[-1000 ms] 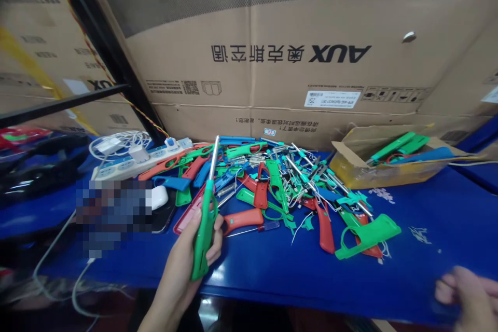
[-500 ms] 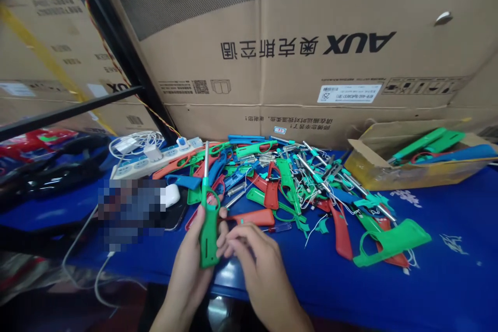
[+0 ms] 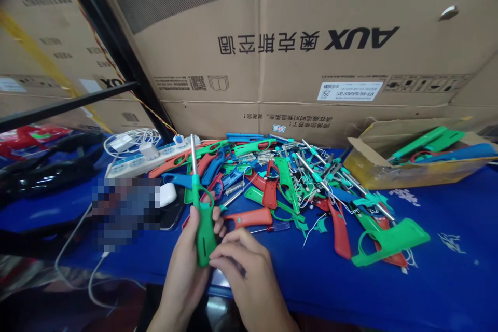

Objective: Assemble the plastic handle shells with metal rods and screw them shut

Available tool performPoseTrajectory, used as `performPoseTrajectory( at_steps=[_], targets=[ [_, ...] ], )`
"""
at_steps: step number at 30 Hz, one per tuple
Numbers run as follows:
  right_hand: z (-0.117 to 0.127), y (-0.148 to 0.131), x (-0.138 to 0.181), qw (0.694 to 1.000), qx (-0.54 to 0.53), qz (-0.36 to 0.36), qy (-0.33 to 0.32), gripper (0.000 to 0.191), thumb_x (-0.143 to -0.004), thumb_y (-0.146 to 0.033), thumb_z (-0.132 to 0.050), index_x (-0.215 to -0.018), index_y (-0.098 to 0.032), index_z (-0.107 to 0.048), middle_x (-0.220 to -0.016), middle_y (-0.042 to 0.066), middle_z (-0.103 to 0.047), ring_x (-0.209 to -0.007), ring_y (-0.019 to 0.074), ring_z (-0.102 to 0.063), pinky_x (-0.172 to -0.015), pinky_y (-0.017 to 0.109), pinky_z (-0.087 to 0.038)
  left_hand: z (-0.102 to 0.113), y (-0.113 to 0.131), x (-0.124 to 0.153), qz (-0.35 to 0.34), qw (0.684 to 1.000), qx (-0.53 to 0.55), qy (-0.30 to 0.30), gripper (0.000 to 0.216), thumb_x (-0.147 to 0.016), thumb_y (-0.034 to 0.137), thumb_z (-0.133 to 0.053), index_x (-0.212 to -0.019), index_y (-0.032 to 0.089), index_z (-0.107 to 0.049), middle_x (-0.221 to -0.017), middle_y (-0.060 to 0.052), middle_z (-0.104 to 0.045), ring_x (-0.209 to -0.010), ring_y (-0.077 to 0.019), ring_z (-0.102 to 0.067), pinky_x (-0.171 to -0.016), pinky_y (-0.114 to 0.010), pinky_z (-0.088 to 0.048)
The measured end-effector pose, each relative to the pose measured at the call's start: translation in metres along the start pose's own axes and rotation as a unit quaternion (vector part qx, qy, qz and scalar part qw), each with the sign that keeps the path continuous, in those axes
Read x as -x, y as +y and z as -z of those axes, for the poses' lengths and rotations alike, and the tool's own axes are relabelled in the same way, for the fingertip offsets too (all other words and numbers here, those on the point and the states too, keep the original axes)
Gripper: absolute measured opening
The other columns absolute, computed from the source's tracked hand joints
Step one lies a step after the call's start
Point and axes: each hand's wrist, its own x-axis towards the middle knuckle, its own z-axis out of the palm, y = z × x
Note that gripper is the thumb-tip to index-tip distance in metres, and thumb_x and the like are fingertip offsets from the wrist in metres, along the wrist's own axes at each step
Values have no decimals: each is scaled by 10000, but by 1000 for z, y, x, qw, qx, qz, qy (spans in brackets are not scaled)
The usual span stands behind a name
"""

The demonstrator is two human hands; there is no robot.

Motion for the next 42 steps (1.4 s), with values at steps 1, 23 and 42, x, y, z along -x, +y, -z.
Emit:
performPoseTrajectory(
  at_steps=[1,23,42],
  targets=[
    [0,0,0,1000,9,-1,2,142,-930,-154,-673,-886,-246,-773,-943,1,-682,-856,148,-667,-720,201,-506,1,0,1,3,1000,3,-9,432,-901,576,-695,-900,145,-671,-770,-20,-554,-691,-121,-512,-585,-198,-450],
    [-7,-3,5,994,77,49,66,150,-974,-129,-611,-896,-225,-695,-945,11,-639,-846,140,-646,-790,201,-505,0,2,4,-33,997,51,-46,370,-914,512,-709,-1145,248,-593,-890,-15,-580,-680,-116,-511,-599,-199,-469],
    [-24,-2,10,895,351,249,117,319,-1063,-298,-531,-1322,-179,-674,-1241,86,-741,-1045,245,-722,-852,329,-583,5,7,5,-49,994,98,27,415,-975,511,-621,-1287,239,-645,-1083,-73,-716,-913,-173,-696,-849,-278,-583]
  ],
)
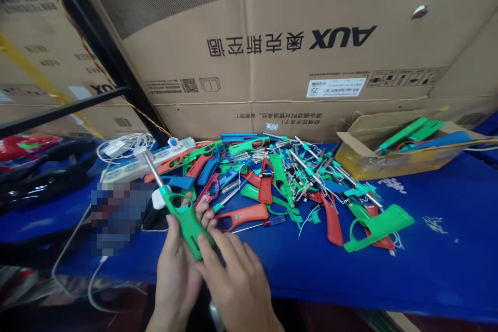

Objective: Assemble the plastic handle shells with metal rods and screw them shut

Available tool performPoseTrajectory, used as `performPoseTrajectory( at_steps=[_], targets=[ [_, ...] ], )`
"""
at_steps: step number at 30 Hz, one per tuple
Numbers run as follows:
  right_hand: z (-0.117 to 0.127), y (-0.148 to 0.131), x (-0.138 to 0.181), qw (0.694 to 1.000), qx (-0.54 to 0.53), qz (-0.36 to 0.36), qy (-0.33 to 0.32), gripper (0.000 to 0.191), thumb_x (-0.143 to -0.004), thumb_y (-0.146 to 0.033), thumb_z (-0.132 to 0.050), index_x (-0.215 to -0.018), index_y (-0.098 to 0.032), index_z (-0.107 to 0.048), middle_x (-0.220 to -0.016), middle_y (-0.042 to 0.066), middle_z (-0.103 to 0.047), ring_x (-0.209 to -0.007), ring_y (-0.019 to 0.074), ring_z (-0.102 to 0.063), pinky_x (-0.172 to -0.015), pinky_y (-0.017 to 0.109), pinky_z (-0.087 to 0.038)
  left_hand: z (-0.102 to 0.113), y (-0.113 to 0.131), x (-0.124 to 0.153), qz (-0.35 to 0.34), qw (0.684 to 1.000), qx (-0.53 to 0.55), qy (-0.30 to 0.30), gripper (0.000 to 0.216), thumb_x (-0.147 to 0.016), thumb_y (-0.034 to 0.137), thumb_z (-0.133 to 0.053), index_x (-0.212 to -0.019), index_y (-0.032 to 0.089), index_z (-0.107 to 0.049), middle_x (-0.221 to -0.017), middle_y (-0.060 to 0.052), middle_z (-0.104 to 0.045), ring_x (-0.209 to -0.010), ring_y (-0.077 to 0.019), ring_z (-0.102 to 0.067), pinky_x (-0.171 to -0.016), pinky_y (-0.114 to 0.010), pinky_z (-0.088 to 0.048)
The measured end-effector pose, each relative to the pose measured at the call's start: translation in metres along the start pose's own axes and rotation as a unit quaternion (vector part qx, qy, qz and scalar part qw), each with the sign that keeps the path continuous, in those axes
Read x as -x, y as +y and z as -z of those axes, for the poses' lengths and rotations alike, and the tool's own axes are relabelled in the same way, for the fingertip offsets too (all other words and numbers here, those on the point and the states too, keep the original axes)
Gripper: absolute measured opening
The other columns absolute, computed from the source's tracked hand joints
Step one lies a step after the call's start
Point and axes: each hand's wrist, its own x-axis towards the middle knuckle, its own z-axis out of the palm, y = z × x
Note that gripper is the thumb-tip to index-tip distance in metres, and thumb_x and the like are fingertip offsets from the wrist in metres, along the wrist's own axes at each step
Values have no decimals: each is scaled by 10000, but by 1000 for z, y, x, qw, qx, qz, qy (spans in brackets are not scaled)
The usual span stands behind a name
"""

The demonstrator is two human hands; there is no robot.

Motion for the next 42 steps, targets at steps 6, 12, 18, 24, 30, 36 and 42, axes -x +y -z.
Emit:
performPoseTrajectory(
  at_steps=[6,12,18,24,30,36,42],
  targets=[
    [-5,3,2,999,29,-30,22,382,-1075,-245,-487,-1436,-165,-585,-1292,113,-712,-1136,260,-692,-886,349,-583,0,-3,1,47,994,-39,-85,508,-987,543,-583,-1347,190,-638,-1449,-148,-626,-1319,-289,-601,-1075,-401,-504],
    [0,5,2,995,-52,-79,35,481,-1061,-165,-470,-1531,-267,-478,-1450,102,-580,-1323,241,-571,-1009,371,-562,1,-7,2,95,983,-110,-112,434,-940,401,-704,-1309,176,-659,-1350,-157,-696,-1308,-324,-601,-1094,-449,-469],
    [27,41,5,980,-30,-193,29,389,-1096,-338,-408,-1445,-228,-539,-1333,108,-631,-1220,258,-614,-962,408,-548,-3,-7,-2,50,988,-103,-103,295,-895,324,-738,-1102,124,-671,-1007,-133,-774,-990,-297,-733,-871,-400,-560],
    [44,83,14,981,88,-171,-12,419,-1079,-493,-427,-1015,-199,-718,-1043,103,-680,-947,270,-634,-872,434,-489,-5,-8,0,24,982,-145,-118,373,-913,358,-714,-1183,119,-616,-723,-21,-673,-676,-204,-685,-687,-314,-523],
    [38,81,16,980,72,-169,-76,384,-1100,-443,-372,-1012,-236,-684,-1035,76,-682,-939,263,-634,-800,400,-451,-5,-11,-4,23,979,-168,-115,478,-926,419,-691,-1265,106,-567,-692,9,-633,-533,-146,-592,-607,-279,-460],
    [52,75,15,965,-89,-239,-54,207,-1043,-419,-530,-1040,-279,-682,-1133,48,-708,-1078,266,-644,-933,424,-454,-3,-9,-4,29,980,-155,-120,433,-970,434,-629,-1244,100,-588,-638,34,-560,-476,-102,-492,-523,-241,-354],
    [54,63,12,857,-315,-386,133,246,-897,-433,-756,-977,-217,-670,-758,-1,-660,-658,149,-625,-620,254,-507,-3,-5,4,71,976,-147,-148,486,-1004,480,-548,-1295,92,-576,-666,7,-571,-495,-105,-461,-531,-250,-343]
  ],
)
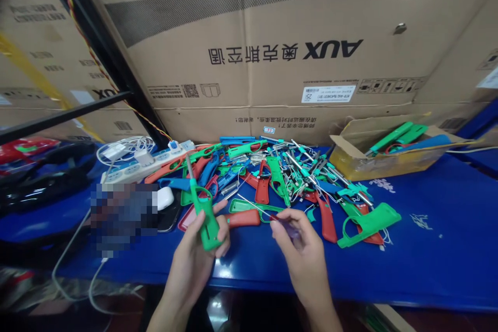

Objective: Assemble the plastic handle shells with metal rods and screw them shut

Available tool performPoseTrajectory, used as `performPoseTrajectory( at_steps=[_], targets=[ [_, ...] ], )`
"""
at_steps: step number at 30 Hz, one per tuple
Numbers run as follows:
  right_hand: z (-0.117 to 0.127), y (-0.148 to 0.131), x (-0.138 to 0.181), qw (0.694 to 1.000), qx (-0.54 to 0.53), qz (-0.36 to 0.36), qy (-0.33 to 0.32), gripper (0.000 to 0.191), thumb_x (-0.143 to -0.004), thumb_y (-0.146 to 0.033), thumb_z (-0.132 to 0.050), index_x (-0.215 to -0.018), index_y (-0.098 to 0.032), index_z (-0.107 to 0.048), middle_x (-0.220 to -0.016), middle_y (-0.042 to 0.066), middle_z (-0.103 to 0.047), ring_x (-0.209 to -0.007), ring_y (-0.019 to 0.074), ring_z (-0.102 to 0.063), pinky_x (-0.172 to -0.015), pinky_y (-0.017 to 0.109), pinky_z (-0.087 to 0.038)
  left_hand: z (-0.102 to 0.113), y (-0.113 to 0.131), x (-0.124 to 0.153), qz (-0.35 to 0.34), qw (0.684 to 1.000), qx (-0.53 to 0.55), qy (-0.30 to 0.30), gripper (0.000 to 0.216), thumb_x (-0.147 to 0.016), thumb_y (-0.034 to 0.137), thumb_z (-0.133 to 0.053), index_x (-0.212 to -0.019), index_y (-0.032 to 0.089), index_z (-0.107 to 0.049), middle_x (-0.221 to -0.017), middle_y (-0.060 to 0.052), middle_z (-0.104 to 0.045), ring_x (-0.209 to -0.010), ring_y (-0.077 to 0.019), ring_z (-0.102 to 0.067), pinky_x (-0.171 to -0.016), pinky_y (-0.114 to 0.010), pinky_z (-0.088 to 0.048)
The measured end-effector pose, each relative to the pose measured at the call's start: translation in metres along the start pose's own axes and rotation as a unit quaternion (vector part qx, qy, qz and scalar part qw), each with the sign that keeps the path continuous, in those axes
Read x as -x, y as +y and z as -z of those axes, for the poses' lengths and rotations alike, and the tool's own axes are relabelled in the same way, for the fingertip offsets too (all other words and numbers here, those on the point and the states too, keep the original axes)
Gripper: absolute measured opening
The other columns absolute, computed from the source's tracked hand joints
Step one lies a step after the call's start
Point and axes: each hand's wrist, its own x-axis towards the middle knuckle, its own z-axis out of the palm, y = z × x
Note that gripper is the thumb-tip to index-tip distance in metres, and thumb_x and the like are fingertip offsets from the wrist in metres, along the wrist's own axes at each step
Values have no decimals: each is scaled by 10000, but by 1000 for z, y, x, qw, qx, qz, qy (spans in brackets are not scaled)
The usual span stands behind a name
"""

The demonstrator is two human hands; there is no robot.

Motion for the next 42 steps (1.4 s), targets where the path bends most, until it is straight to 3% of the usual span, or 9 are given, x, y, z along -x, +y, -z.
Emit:
performPoseTrajectory(
  at_steps=[3,6,10,13,17,24,29,36,42],
  targets=[
    [-18,-4,4,983,-159,-11,92,233,-900,-390,-771,-967,-209,-641,-709,-35,-587,-574,94,-547,-525,195,-459,1,-3,0,6,1000,-23,-9,533,-989,492,-572,-1359,110,-528,-724,-4,-600,-517,-115,-481,-548,-266,-372],
    [-38,-9,10,969,-224,5,102,202,-985,-388,-668,-932,-205,-599,-700,-40,-569,-544,83,-543,-484,176,-456,2,-8,-2,4,998,-60,-10,582,-991,545,-563,-1391,127,-495,-724,4,-595,-540,-125,-486,-550,-273,-386],
    [-53,-15,17,969,-219,51,104,139,-1049,-336,-564,-974,-220,-556,-670,-42,-623,-459,91,-573,-397,164,-460,3,-12,-3,1,992,-126,-26,585,-996,583,-542,-1379,141,-511,-740,3,-603,-560,-113,-477,-568,-262,-393],
    [-54,-17,21,968,-221,80,86,78,-1071,-307,-517,-1058,-233,-539,-786,-2,-717,-483,123,-651,-422,221,-546,3,-13,-3,15,986,-167,-25,556,-1003,584,-523,-1329,134,-552,-680,23,-572,-536,-105,-456,-558,-252,-388],
    [-55,-17,23,967,-238,71,53,62,-1085,-277,-484,-1083,-242,-535,-795,-12,-715,-516,134,-691,-477,250,-592,3,-13,-4,27,978,-203,-28,562,-995,610,-508,-1262,123,-599,-607,43,-517,-510,-106,-432,-535,-241,-383],
    [-59,-21,25,969,-237,48,48,72,-1087,-284,-489,-1054,-243,-538,-748,-39,-683,-478,93,-646,-436,171,-525,-5,-11,-3,16,980,-196,8,576,-955,641,-549,-1212,130,-621,-585,57,-477,-490,-103,-408,-493,-222,-377],
    [-58,-20,26,971,-230,61,28,85,-1084,-306,-488,-1054,-238,-529,-750,-30,-687,-490,118,-660,-436,208,-545,-1,-13,-5,25,981,-194,3,640,-918,692,-572,-1218,129,-622,-592,48,-506,-487,-106,-420,-488,-226,-398],
    [-64,-29,29,974,-211,13,83,116,-1056,-322,-540,-1013,-214,-536,-720,-25,-668,-486,109,-633,-460,213,-532,-3,-12,-3,23,982,-185,15,585,-943,641,-572,-1241,140,-607,-588,56,-495,-480,-102,-413,-480,-219,-376],
    [-59,-25,28,972,-226,40,51,82,-1073,-312,-507,-1053,-234,-519,-739,-30,-680,-489,124,-653,-441,224,-540,-5,-11,-2,13,982,-189,12,570,-937,639,-583,-1199,134,-632,-589,49,-501,-480,-98,-408,-492,-217,-383]
  ],
)
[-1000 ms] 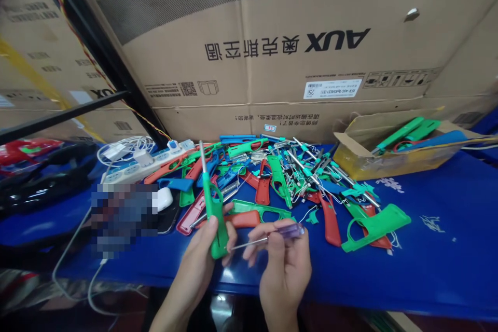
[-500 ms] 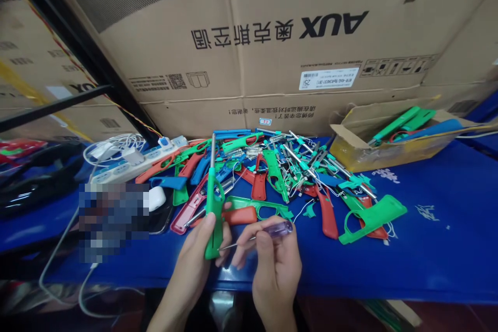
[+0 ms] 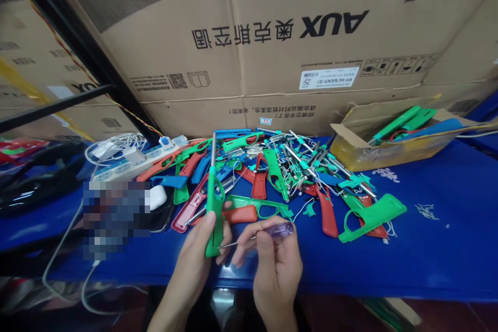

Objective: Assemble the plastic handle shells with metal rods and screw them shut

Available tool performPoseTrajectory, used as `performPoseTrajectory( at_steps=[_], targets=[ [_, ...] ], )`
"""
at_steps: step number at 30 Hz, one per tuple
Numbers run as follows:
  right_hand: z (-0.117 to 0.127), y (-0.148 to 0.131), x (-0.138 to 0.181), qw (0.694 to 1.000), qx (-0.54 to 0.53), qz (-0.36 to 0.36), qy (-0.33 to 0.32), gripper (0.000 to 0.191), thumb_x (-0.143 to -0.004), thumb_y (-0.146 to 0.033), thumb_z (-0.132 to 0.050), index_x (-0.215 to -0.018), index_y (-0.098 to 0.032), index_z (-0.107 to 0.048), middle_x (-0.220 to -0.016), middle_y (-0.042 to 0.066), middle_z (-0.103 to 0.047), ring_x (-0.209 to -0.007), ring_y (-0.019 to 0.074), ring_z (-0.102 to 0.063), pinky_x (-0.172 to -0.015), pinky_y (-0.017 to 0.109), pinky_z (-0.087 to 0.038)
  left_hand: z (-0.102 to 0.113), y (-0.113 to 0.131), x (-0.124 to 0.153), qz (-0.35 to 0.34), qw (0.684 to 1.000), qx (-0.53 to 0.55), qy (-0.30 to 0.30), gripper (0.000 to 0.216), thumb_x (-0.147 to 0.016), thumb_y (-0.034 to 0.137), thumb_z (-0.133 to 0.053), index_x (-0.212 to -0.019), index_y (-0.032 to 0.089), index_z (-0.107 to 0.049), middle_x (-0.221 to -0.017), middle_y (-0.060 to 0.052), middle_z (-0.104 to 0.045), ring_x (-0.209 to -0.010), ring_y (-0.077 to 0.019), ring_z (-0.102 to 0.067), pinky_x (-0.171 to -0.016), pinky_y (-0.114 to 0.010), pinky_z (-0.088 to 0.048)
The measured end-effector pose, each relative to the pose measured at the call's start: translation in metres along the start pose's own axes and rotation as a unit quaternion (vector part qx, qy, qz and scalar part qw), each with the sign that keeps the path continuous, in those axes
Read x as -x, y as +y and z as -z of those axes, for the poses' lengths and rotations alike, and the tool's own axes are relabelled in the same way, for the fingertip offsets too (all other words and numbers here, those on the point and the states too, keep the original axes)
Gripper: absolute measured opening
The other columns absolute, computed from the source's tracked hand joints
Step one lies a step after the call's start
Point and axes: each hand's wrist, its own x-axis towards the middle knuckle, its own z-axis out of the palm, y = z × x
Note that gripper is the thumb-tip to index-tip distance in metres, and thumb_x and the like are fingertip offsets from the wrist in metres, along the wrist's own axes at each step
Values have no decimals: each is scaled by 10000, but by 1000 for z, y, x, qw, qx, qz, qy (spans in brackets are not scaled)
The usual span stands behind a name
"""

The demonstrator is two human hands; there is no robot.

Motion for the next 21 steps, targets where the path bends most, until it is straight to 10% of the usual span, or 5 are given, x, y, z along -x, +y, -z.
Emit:
performPoseTrajectory(
  at_steps=[21],
  targets=[
    [9,10,4,981,138,134,28,289,-1017,-228,-589,-1299,-279,-557,-832,-5,-705,-602,116,-607,-488,215,-481,-1,-1,-3,13,999,31,25,662,-903,673,-592,-1276,126,-581,-541,64,-508,-375,-89,-421,-378,-185,-303]
  ],
)
